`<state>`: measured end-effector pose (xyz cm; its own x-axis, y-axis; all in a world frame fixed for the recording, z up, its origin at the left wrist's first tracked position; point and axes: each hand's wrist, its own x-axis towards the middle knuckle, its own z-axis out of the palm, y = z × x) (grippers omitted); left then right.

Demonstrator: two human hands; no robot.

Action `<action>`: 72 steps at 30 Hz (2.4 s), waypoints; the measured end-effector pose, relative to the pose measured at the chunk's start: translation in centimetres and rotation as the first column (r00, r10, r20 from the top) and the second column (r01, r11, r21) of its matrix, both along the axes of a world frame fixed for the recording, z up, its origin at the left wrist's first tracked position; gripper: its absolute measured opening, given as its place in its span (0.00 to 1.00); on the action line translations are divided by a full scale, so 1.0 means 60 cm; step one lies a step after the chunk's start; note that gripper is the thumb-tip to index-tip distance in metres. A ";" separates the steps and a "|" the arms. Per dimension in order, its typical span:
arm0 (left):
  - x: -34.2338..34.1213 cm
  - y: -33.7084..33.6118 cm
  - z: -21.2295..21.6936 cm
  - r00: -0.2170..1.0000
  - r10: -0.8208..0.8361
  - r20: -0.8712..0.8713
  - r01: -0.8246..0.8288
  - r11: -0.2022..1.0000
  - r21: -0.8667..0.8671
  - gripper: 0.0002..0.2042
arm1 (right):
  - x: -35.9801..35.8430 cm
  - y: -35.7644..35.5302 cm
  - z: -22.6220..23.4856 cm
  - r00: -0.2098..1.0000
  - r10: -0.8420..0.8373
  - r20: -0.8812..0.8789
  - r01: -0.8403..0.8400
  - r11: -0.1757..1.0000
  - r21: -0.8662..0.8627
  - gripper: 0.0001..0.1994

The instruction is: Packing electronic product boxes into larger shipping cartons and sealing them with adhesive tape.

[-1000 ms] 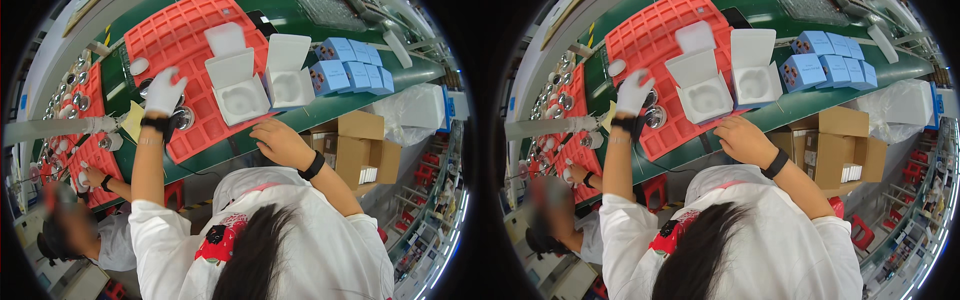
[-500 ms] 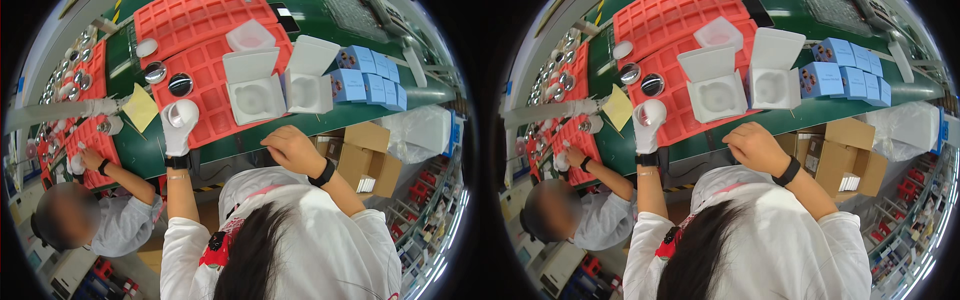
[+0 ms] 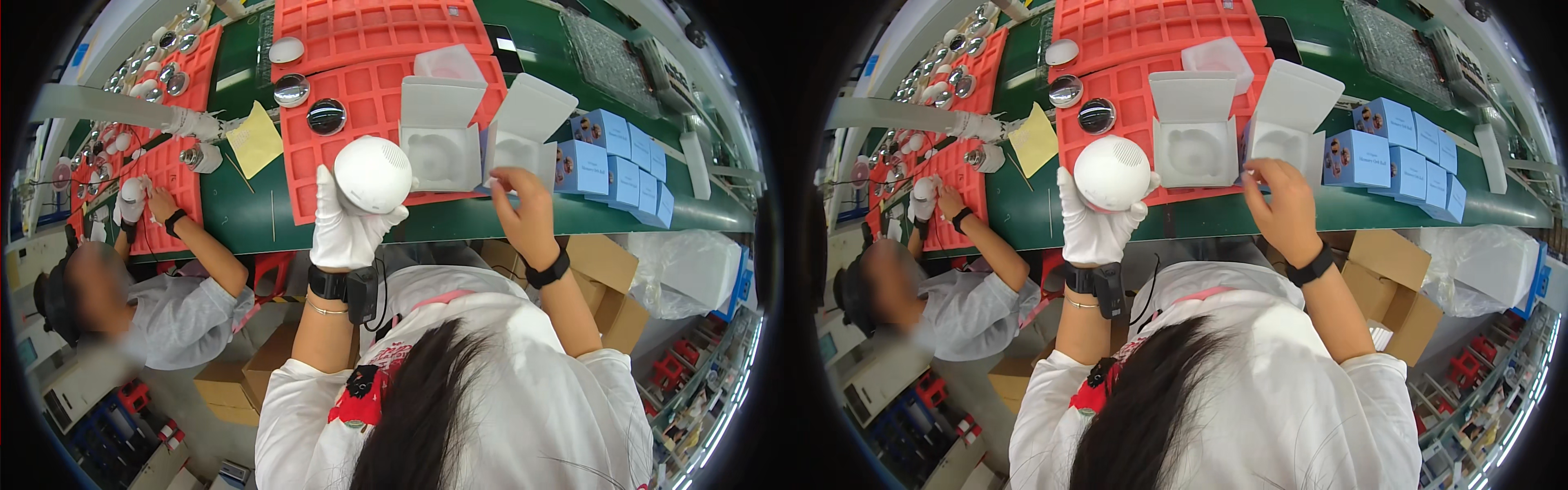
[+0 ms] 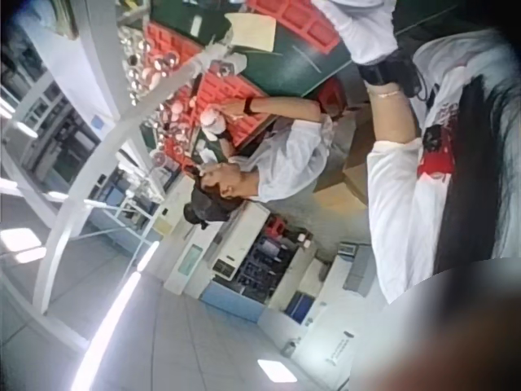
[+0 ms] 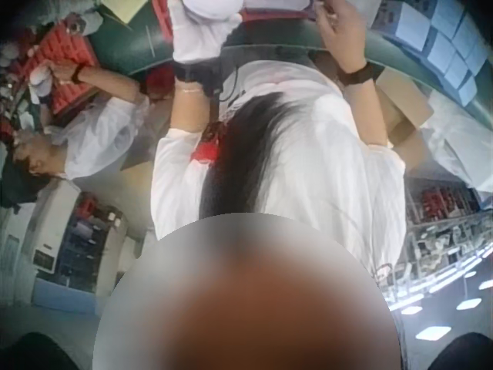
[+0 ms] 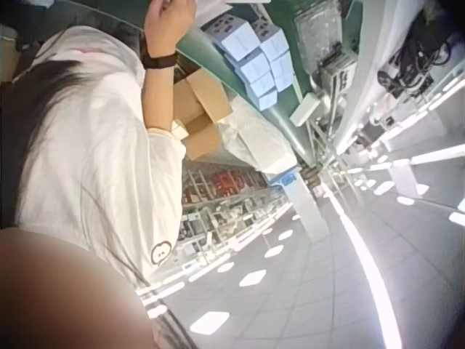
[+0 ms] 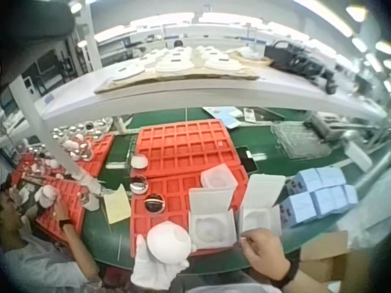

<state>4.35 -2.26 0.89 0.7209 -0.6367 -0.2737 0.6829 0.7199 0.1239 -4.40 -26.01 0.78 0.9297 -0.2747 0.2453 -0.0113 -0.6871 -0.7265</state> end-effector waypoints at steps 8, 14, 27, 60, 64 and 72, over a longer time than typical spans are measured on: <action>-0.008 -0.080 0.023 0.935 -0.047 0.352 -0.171 0.808 0.563 0.31 | 0.055 -0.011 -0.056 0.991 -0.019 -0.129 -0.007 0.979 -0.202 0.10; 0.035 -0.156 -0.016 0.413 -0.798 0.439 -0.618 0.108 0.779 0.33 | 0.056 -0.023 -0.057 0.988 0.036 -0.152 -0.056 0.990 -0.128 0.11; 0.062 -0.202 -0.029 0.328 -0.940 -0.091 -0.529 -0.263 0.807 0.33 | 0.056 -0.027 -0.072 0.998 0.057 -0.039 -0.060 0.995 -0.085 0.08; 0.050 -0.141 0.009 0.361 -0.898 0.251 -0.780 -0.142 0.609 0.19 | 0.052 -0.033 -0.073 0.997 0.044 -0.060 -0.056 0.977 -0.206 0.05; 0.091 -0.050 -0.077 0.638 -0.443 0.630 -0.637 0.156 0.755 0.21 | 0.047 -0.002 -0.042 0.990 -0.053 0.131 0.104 0.900 -0.423 0.10; 0.116 -0.138 -0.154 0.742 -0.521 0.421 -0.156 0.477 0.865 0.26 | 0.060 0.055 -0.107 0.995 0.088 -0.042 -0.091 0.686 -0.722 0.19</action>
<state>11.31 -10.52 -8.34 0.8128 -0.4856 -0.3216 0.3136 -0.1004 0.9442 -0.80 -22.74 -5.64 0.9416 0.0707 0.3291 0.0769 -0.9970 -0.0057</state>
